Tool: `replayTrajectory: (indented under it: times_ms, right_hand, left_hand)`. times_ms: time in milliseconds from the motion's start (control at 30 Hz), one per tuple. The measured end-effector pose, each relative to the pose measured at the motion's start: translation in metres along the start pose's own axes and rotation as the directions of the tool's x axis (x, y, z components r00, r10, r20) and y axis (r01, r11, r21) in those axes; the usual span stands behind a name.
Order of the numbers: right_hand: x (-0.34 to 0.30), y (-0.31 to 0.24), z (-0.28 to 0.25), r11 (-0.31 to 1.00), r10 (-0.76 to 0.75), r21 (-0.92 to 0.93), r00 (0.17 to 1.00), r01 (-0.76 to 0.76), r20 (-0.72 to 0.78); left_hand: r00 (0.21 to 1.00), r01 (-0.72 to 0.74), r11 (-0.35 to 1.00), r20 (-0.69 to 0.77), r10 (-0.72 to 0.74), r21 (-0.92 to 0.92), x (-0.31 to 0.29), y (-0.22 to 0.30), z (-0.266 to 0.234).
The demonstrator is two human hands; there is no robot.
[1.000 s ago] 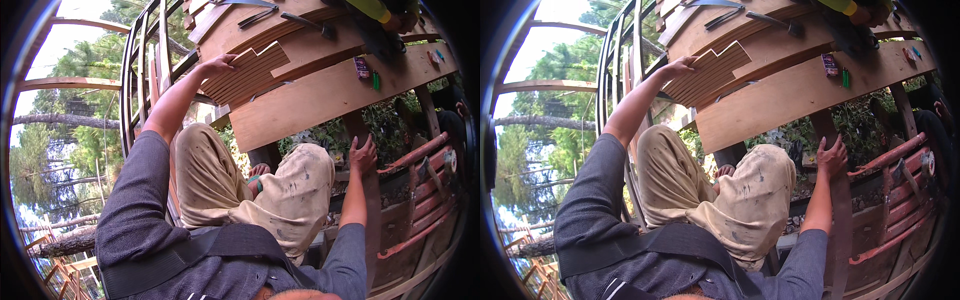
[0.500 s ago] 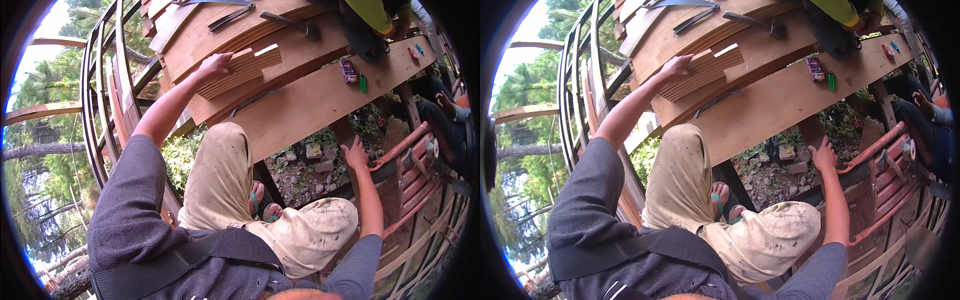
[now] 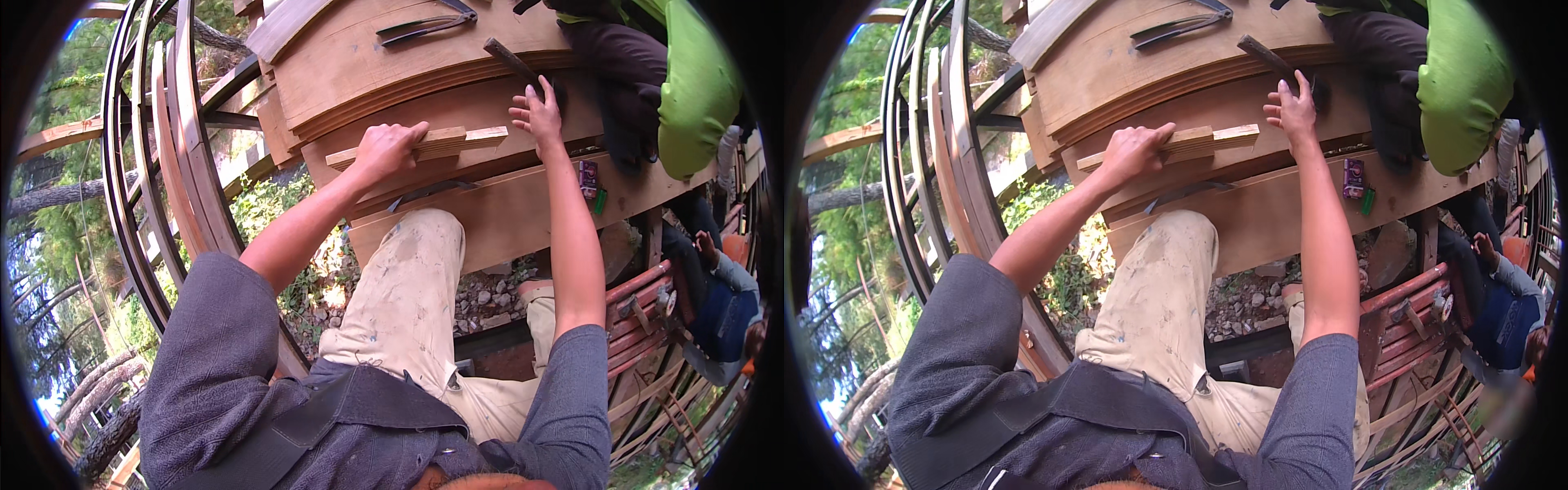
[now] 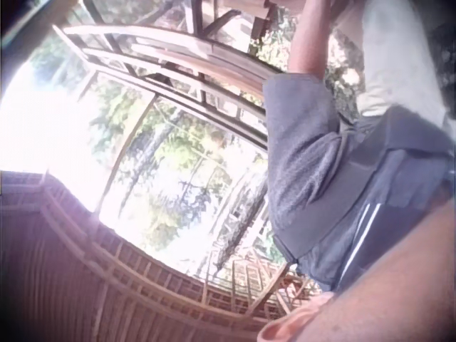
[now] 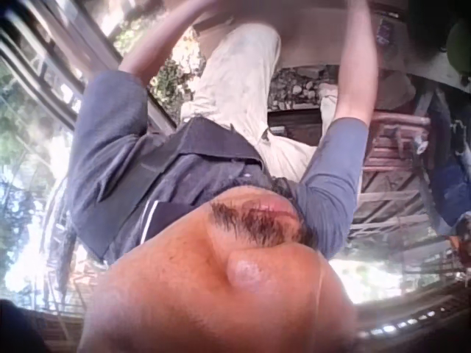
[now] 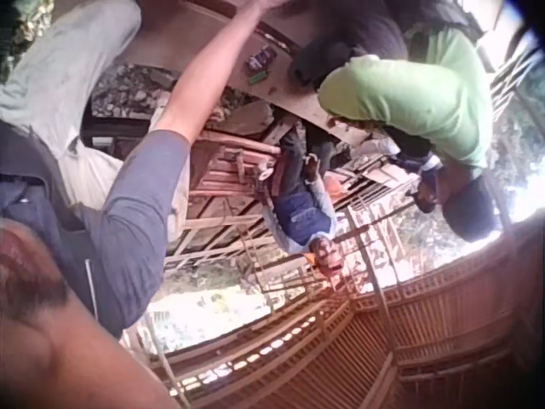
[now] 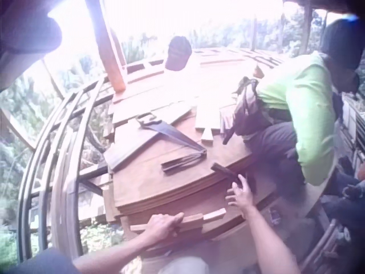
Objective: The person uses a small axe by hand to shape the edge of a wooden plank, chipping away pieces of wood while holding it steady on a workbench.
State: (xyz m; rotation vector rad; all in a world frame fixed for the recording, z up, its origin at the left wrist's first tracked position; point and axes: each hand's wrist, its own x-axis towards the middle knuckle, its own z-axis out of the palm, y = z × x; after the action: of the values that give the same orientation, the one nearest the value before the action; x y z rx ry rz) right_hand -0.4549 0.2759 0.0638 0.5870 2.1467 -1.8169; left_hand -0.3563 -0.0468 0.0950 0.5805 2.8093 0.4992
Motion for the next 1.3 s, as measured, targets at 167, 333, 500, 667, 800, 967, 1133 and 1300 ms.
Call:
replayTrajectory:
  times_ms: [167,333,500,667,800,967,1133,1300]
  right_hand:
    - [0.064,0.005,0.039,0.945,0.218,0.25,0.976,-0.213,0.004]
    - [0.112,0.026,0.045,0.82,0.255,0.552,0.959,-0.15,-0.119]
    - [0.092,0.042,-0.003,0.571,0.257,0.807,0.967,-0.152,0.0]
    - [-0.021,0.04,-0.082,0.793,0.172,0.575,0.979,-0.201,0.105]
    - [-0.115,0.054,-0.14,0.952,0.187,0.201,0.96,-0.229,0.208]
    - [-0.165,0.099,-0.165,0.952,0.3,0.006,0.937,-0.306,0.18]
    - [-0.128,0.085,-0.125,0.924,0.366,-0.182,0.917,-0.337,0.16]
    - [-0.092,0.097,-0.164,0.905,0.407,-0.253,0.871,-0.343,0.274]
  left_hand:
    - [0.996,0.08,0.997,0.027,-0.08,-0.017,-0.03,0.016,0.009]
    - [0.994,0.094,0.995,0.05,-0.093,-0.019,-0.038,0.015,0.002]
    - [0.998,0.066,0.998,-0.014,-0.067,-0.016,-0.036,0.007,0.001]
    - [0.992,0.116,0.992,0.05,-0.118,0.04,-0.011,-0.004,0.003]
    - [0.991,0.108,0.992,0.075,-0.113,0.068,-0.001,0.002,0.014]
    - [0.997,0.076,0.992,0.005,-0.077,0.096,0.0,0.001,0.01]
    - [0.997,0.07,0.994,0.008,-0.071,0.086,0.003,-0.012,0.011]
    - [0.997,0.074,0.993,0.022,-0.076,0.089,0.014,-0.013,0.01]
